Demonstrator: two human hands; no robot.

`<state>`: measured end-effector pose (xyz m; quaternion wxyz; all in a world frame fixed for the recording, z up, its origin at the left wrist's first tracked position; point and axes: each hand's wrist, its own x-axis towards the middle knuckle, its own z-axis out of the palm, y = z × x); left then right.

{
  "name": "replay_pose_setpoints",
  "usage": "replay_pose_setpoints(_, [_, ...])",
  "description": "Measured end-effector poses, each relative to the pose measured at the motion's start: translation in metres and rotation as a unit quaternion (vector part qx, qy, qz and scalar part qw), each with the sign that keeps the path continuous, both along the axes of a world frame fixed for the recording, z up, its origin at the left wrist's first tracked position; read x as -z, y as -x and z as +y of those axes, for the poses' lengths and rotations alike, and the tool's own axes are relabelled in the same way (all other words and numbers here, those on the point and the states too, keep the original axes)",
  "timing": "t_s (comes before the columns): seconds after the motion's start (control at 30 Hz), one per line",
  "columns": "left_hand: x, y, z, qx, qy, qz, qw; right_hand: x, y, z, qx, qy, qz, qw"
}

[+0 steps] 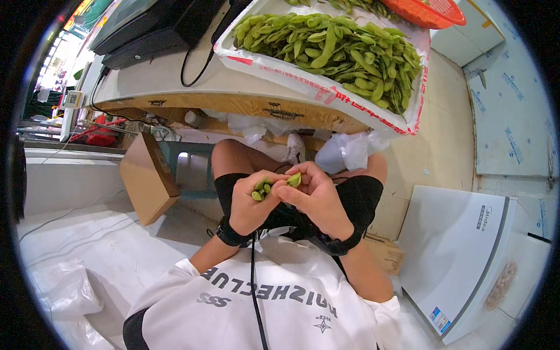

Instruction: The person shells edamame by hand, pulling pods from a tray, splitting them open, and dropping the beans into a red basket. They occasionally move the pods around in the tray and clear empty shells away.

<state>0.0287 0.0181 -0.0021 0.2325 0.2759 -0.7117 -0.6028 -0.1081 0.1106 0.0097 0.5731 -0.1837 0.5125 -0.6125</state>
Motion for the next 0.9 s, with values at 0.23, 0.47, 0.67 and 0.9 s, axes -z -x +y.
replay_pose_setpoints(0.23, [-0.003, 0.000, 0.003, 0.011, -0.081, 0.020, 0.996, 0.003, 0.018, 0.001, -0.088, 0.023, -0.036, 0.995])
replay_pose_setpoints(0.47, [-0.005, 0.005, 0.003, -0.017, 0.104, -0.027, 0.994, 0.015, 0.017, 0.005, -0.053, 0.009, -0.082, 0.995])
replay_pose_setpoints(0.67, [-0.004, 0.006, 0.002, -0.007, 0.109, -0.024, 0.994, 0.013, 0.011, 0.007, -0.027, -0.011, 0.000, 1.000])
replay_pose_setpoints(0.9, [-0.004, 0.002, -0.003, 0.008, 0.042, -0.045, 0.998, 0.015, 0.009, 0.009, -0.033, 0.008, 0.016, 0.999])
